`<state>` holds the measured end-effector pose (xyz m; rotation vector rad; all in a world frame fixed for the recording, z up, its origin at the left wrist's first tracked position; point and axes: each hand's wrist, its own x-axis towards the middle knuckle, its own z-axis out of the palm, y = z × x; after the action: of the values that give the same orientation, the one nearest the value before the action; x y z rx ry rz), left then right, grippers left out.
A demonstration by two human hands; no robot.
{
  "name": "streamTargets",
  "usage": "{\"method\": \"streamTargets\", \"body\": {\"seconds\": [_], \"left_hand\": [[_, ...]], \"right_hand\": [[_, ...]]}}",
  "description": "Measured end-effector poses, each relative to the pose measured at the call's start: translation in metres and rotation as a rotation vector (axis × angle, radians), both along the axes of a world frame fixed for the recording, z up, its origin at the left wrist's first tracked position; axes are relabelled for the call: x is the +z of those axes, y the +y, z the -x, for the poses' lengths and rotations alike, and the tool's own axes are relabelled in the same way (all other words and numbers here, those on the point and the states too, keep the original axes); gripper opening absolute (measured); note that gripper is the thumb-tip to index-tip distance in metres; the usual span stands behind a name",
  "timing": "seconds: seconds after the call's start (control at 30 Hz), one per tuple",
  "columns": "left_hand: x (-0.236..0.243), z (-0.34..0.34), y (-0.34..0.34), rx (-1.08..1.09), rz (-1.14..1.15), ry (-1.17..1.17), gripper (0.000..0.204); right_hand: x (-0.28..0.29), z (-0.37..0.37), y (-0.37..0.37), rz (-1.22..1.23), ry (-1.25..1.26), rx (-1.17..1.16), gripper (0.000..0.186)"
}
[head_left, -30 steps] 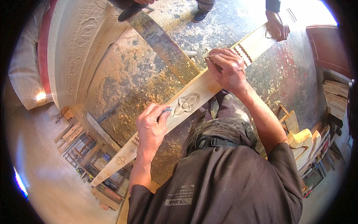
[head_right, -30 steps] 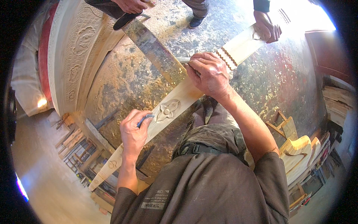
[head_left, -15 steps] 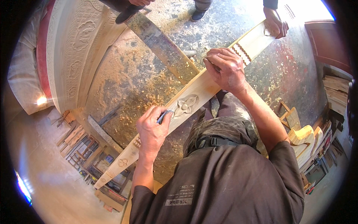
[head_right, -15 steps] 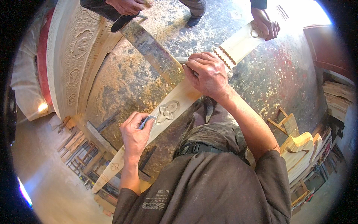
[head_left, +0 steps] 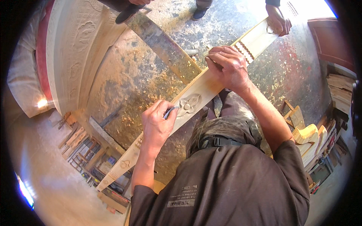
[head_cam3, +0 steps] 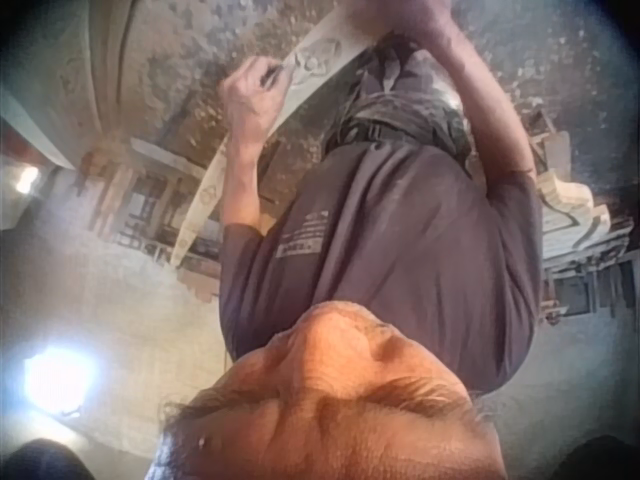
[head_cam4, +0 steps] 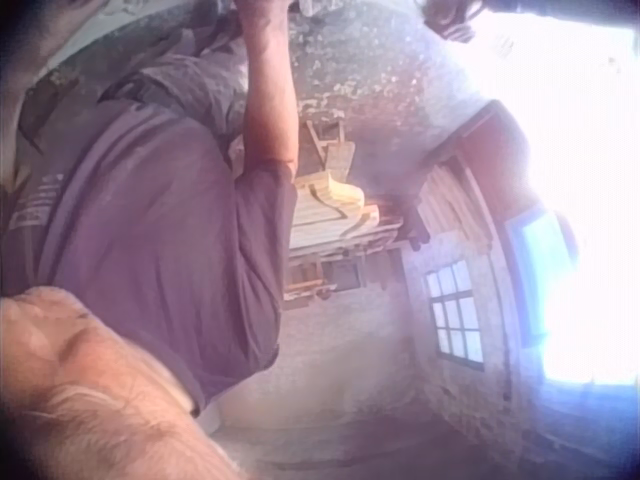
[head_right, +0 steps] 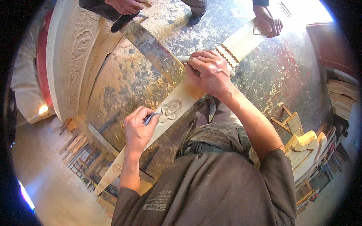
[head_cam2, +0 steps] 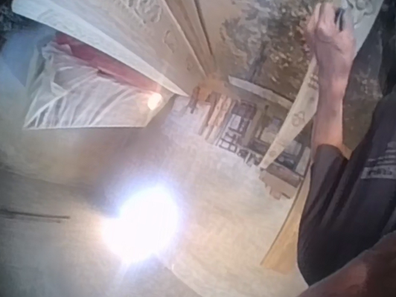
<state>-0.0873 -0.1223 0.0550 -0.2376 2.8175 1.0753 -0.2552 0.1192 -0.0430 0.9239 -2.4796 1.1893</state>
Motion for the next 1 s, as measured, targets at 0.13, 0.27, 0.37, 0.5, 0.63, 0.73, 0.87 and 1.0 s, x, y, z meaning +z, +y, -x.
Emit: {"method": "streamTargets", "body": {"seconds": [0.13,0.27,0.37,0.5,0.63,0.73,0.87,1.0], "left_hand": [[-0.001,0.003,-0.002,0.006,-0.023,-0.005,0.011],[-0.001,0.007,-0.004,-0.014,-0.039,-0.032,0.012],[0.004,0.001,-0.009,-0.017,-0.031,-0.065,0.012],[-0.003,0.009,-0.003,0.008,-0.049,-0.031,0.011],[0.002,0.005,-0.004,0.032,-0.054,-0.063,0.010],[0.002,0.001,-0.007,0.044,-0.055,-0.074,0.010],[-0.003,0.006,-0.003,0.084,-0.085,-0.068,0.011],[0.004,-0.001,-0.001,0.118,-0.059,-0.103,0.012]], "right_hand": [[0.000,0.002,-0.002,0.002,-0.005,0.016,0.008],[-0.001,0.000,-0.002,0.005,0.002,0.010,0.011],[-0.002,0.000,0.000,-0.005,0.001,0.025,0.012],[0.001,0.000,-0.003,-0.008,-0.016,0.018,0.012],[0.000,0.000,0.001,-0.025,-0.007,0.027,0.011],[0.001,0.002,-0.002,-0.012,-0.002,0.017,0.010],[-0.001,0.000,-0.001,-0.011,0.009,0.021,0.008],[0.000,0.001,-0.001,-0.005,0.003,0.024,0.008]]}}
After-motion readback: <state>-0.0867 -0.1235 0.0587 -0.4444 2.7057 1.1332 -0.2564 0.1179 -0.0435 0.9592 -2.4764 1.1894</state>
